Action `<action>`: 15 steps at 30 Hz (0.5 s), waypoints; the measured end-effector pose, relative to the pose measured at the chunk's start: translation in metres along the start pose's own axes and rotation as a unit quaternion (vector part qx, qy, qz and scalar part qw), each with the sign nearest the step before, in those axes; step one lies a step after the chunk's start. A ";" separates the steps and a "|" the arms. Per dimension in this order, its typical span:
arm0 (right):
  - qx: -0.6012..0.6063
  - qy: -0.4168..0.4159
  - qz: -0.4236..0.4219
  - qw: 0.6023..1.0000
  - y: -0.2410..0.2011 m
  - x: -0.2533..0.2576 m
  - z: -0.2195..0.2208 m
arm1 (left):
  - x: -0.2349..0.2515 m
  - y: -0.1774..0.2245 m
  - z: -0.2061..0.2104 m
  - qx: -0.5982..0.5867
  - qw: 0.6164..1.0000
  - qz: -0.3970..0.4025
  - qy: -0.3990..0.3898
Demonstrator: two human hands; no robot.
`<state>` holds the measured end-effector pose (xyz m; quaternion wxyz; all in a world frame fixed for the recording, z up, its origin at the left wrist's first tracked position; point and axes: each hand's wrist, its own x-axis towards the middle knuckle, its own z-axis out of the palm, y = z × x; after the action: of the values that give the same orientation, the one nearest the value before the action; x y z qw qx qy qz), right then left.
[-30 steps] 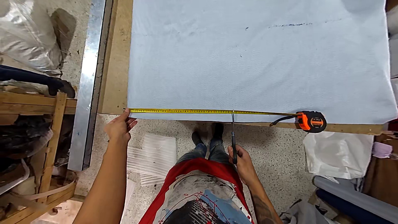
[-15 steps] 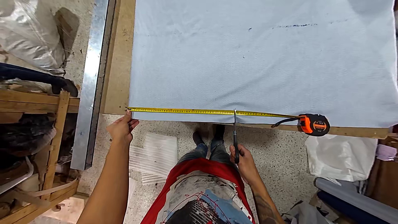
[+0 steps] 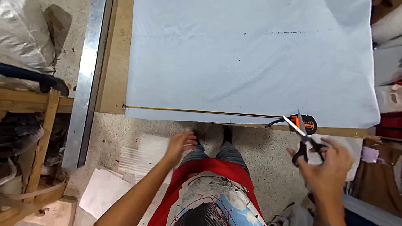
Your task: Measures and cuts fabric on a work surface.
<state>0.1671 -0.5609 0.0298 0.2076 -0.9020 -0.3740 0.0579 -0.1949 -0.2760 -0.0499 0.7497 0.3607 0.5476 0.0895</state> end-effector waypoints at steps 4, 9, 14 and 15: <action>0.004 -0.066 -0.146 0.987 0.054 0.092 0.024 | 0.003 -0.007 0.128 -0.055 0.997 0.008 -0.045; 0.094 -0.127 -0.193 0.968 0.073 0.132 0.024 | 0.006 -0.022 0.197 -0.165 0.978 0.048 0.115; 0.108 -0.199 -0.167 0.960 0.150 0.162 -0.037 | 0.003 -0.042 0.235 -0.216 0.946 0.110 0.217; 0.112 -0.231 -0.158 0.954 0.173 0.169 -0.051 | 0.003 -0.047 0.241 -0.221 0.940 0.124 0.228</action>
<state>0.4133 -0.5691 0.0122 0.2221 -0.7645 -0.5404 0.2724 0.0069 -0.4152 -0.0482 0.6484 0.2213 0.6213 0.3802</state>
